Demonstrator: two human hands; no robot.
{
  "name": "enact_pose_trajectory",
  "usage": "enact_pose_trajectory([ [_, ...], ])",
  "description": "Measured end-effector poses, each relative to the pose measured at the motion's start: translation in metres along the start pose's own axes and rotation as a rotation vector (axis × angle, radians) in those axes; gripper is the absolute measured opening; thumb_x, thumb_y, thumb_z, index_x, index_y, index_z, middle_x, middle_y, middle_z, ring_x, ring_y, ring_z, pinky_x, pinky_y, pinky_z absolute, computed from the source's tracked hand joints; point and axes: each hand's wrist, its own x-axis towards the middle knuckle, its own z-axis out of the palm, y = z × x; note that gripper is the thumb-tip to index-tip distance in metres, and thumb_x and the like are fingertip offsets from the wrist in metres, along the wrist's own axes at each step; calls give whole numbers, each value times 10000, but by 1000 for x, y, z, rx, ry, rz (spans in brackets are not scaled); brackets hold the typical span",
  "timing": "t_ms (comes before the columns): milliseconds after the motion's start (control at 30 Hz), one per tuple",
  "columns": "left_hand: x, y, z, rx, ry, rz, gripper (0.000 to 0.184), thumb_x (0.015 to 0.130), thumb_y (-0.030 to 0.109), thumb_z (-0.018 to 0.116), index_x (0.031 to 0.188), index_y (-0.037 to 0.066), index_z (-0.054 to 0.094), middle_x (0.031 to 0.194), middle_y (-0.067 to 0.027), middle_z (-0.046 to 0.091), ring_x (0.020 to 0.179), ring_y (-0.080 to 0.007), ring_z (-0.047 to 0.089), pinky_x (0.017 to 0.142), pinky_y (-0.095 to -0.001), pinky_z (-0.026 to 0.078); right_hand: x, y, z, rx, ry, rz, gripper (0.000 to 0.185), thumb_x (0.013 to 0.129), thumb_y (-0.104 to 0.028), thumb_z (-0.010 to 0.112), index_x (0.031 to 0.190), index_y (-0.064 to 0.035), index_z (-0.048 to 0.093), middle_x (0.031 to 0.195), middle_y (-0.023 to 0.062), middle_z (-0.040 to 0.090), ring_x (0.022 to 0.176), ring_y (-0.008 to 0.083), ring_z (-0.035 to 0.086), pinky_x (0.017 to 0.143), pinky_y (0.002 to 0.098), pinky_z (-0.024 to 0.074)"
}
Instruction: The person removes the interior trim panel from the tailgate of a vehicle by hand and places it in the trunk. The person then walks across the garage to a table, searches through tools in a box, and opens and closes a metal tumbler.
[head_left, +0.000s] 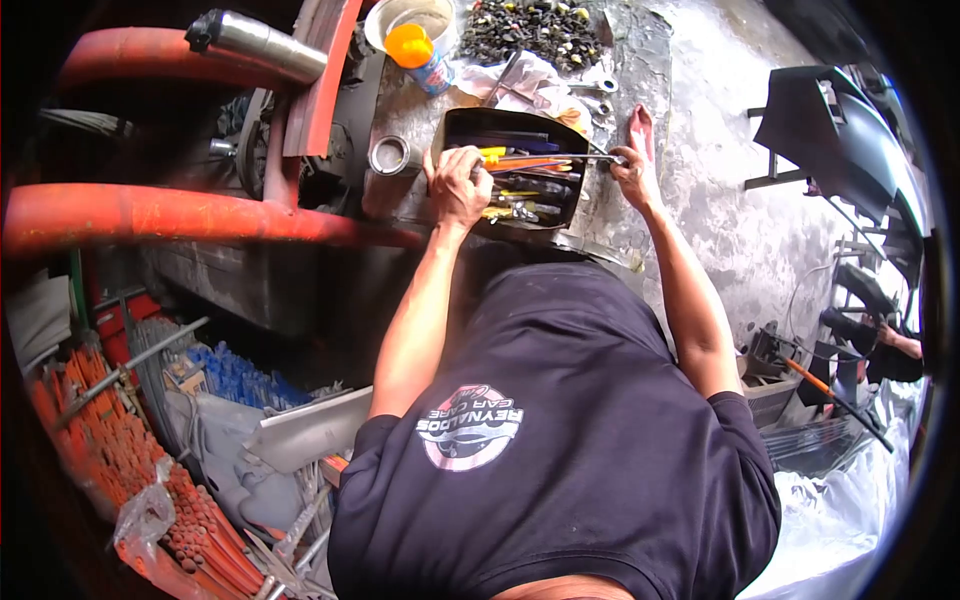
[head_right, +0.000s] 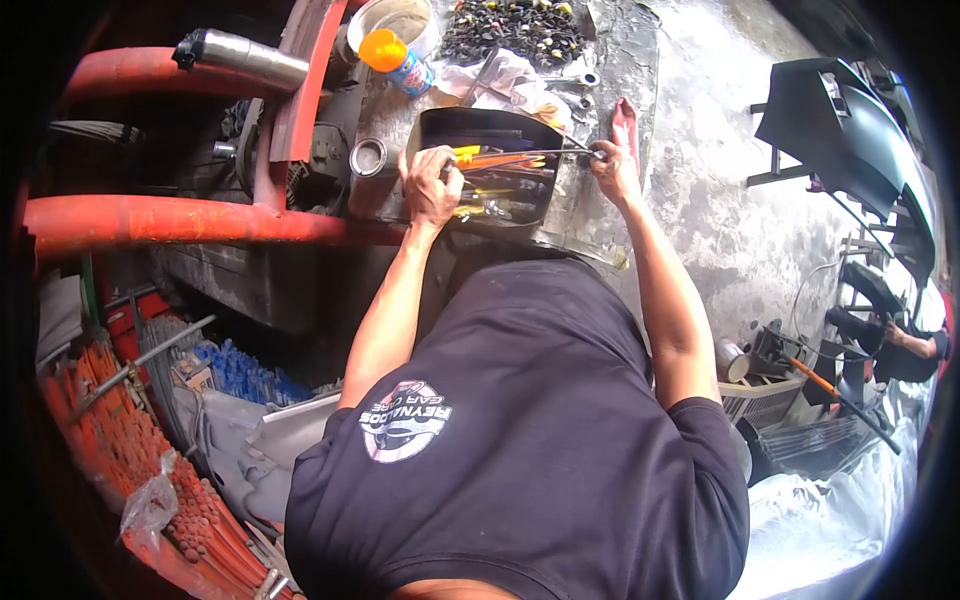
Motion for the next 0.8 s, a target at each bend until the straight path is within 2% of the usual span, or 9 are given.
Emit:
enact_pose_trajectory([
  [167, 0, -2, 0, 8, 5, -9, 171, 768, 108, 637, 939, 116, 646, 1006, -22, 691, 1062, -247, 632, 1158, -646, 255, -3, 3, -2, 159, -7, 20, 306, 927, -136, 602, 1183, -21, 722, 769, 58, 688, 711, 142, 638, 695, 290, 509],
  [200, 1, 0, -2, 0, 16, -10, 166, 767, 108, 639, 933, 110, 642, 1004, -29, 685, 1063, -249, 629, 1158, -642, 256, -3, 10, 0, 218, 20, -35, 302, 960, -147, 587, 1198, -9, 711, 774, 45, 696, 649, 102, 592, 605, 267, 477],
  [267, 1, -2, -4, 3, 3, 0, 171, 764, 108, 641, 935, 105, 642, 1008, -34, 685, 1063, -253, 628, 1160, -635, 254, -9, 1, -9, 464, -8, 127, 296, 1012, -184, 571, 1227, -20, 691, 777, 8, 671, 572, 41, 500, 499, 227, 392],
  [333, 0, -3, -3, -24, 24, 13, 145, 761, 109, 643, 904, 93, 639, 985, -37, 688, 1045, -260, 629, 1159, -627, 258, -20, -25, -19, 697, -14, 170, 306, 1054, -232, 558, 1258, -34, 668, 781, -29, 632, 534, -3, 414, 446, 188, 303],
  [467, 2, 1, -10, -35, 30, 28, 69, 819, 140, 665, 858, 88, 643, 915, -43, 699, 962, -265, 659, 1151, -579, 269, -38, -74, -31, 786, -115, 222, 277, 1038, -240, 606, 1217, -52, 700, 784, -51, 626, 519, -11, 430, 448, 170, 288],
  [567, 1, -1, -6, -86, 24, -6, 164, 842, 235, 694, 773, 110, 613, 800, -45, 651, 906, -266, 645, 1143, -613, 271, -42, -71, -42, 576, -391, 132, 219, 973, -168, 639, 1112, -32, 742, 789, -40, 671, 536, 4, 433, 484, 199, 304],
  [667, 3, 7, -9, -90, 11, -49, 87, 867, 201, 681, 893, 119, 668, 854, -13, 685, 914, -238, 655, 1148, -579, 269, -42, -85, -64, 417, -513, 108, 251, 956, -171, 623, 1105, -6, 740, 792, -7, 704, 583, 16, 464, 518, 208, 344],
  [733, 2, 0, -3, -29, 14, -3, 61, 864, 176, 666, 894, 124, 677, 876, -14, 694, 933, -245, 653, 1145, -569, 272, -27, -69, -68, 379, -405, -19, 278, 959, -183, 610, 1118, 8, 734, 800, 5, 711, 647, 32, 523, 558, 217, 397],
  [800, 1, -2, -4, -17, -39, 2, 86, 835, 185, 675, 855, 102, 682, 886, -58, 683, 952, -270, 651, 1153, -610, 270, 6, -31, -53, 486, -191, 9, 295, 949, -182, 625, 1156, -2, 734, 856, 29, 719, 749, 89, 614, 669, 248, 472],
])
